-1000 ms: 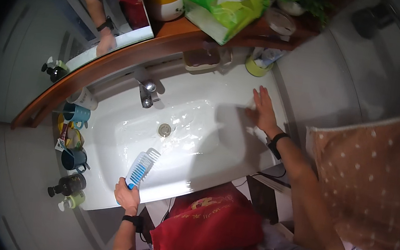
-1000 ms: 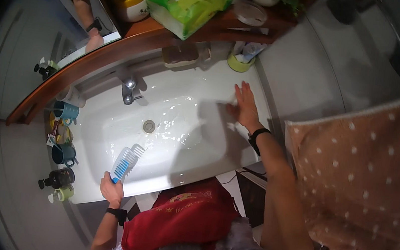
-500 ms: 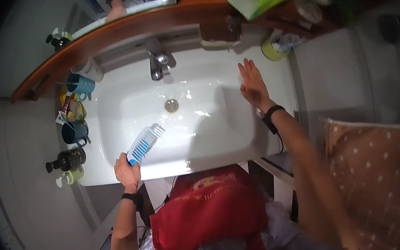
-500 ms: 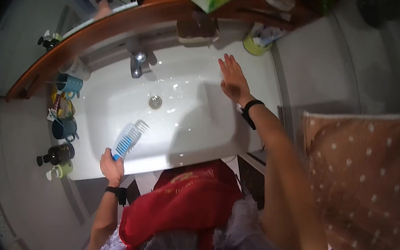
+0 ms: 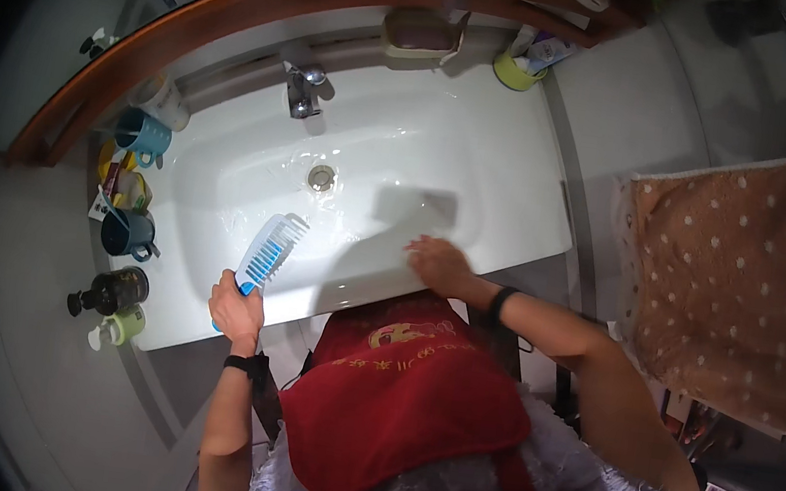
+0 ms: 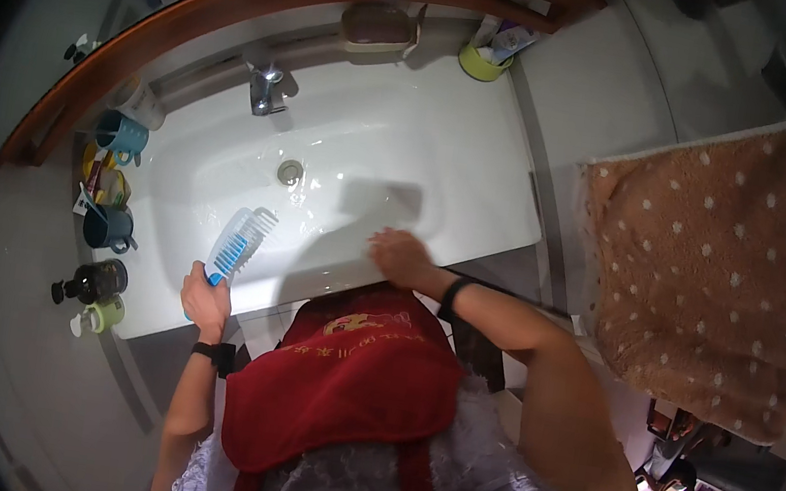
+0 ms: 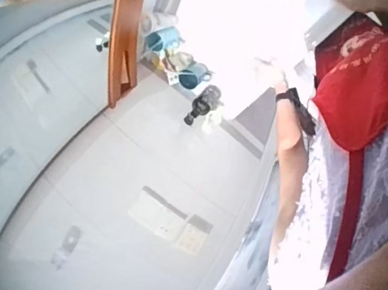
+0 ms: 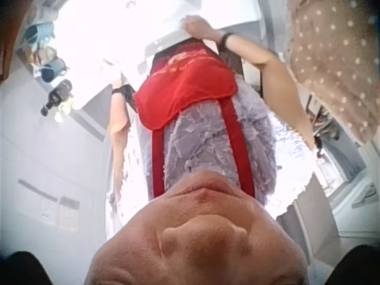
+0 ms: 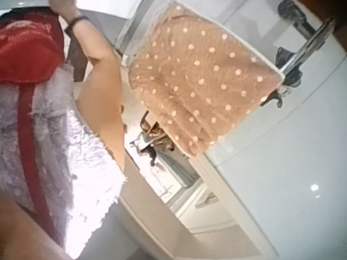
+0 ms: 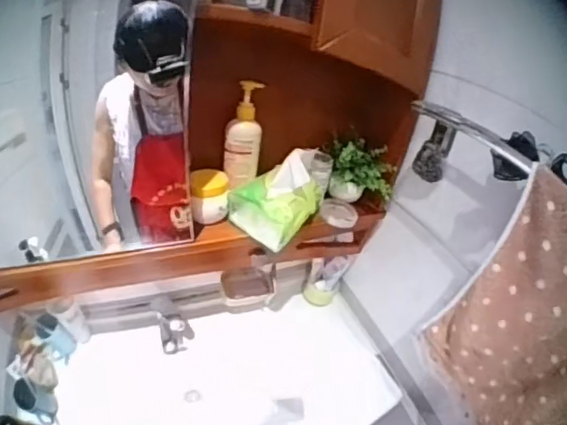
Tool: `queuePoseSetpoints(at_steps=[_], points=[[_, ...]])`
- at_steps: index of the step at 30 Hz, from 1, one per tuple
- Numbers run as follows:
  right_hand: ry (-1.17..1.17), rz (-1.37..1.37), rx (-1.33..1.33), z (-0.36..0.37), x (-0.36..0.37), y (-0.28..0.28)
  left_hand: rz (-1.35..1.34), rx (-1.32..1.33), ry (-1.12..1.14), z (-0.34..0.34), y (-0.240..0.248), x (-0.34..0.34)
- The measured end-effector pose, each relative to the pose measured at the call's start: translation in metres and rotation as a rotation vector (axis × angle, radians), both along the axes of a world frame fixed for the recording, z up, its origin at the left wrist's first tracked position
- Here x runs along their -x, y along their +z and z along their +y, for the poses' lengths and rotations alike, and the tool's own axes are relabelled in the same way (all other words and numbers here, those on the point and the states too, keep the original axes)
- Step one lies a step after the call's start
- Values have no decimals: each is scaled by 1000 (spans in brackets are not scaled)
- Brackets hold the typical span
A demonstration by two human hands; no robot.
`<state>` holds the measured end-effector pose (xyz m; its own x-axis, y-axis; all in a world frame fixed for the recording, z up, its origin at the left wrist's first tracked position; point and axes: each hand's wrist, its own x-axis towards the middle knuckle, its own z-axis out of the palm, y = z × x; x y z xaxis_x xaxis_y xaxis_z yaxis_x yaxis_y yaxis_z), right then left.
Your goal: The person cleans a bathroom sink by hand and with a cloth, then rinses the basin, wipes the faucet and surroundings, and reorganizes items on the counter.
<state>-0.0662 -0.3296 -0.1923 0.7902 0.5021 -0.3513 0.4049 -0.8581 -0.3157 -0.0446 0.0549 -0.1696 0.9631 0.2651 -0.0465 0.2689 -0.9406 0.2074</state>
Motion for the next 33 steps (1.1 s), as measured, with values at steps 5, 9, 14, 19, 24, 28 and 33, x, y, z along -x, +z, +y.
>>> queuePoseSetpoints(at_steps=[5, 9, 14, 19, 24, 28, 33], points=[[-321, 471, -373, 158, -27, 20, 3, 25, 4, -1, 2, 3], [-203, 180, -305, 141, -20, 12, -35, 44, -19, 3, 1, 5], [-341, 310, -567, 85, -22, 34, -124, 28, -75, 8, -7, 4], [-221, 547, -364, 80, -41, 55, -149, 106, -21, 10, -11, 5], [456, 213, -392, 47, -42, -21, -146, 81, -48, 8, -8, -2], [378, 526, 204, -41, -73, 4, -133, 94, -14, 10, -9, 7], [888, 109, 432, -107, -155, 9, -161, 102, -20, 9, -10, 11]])
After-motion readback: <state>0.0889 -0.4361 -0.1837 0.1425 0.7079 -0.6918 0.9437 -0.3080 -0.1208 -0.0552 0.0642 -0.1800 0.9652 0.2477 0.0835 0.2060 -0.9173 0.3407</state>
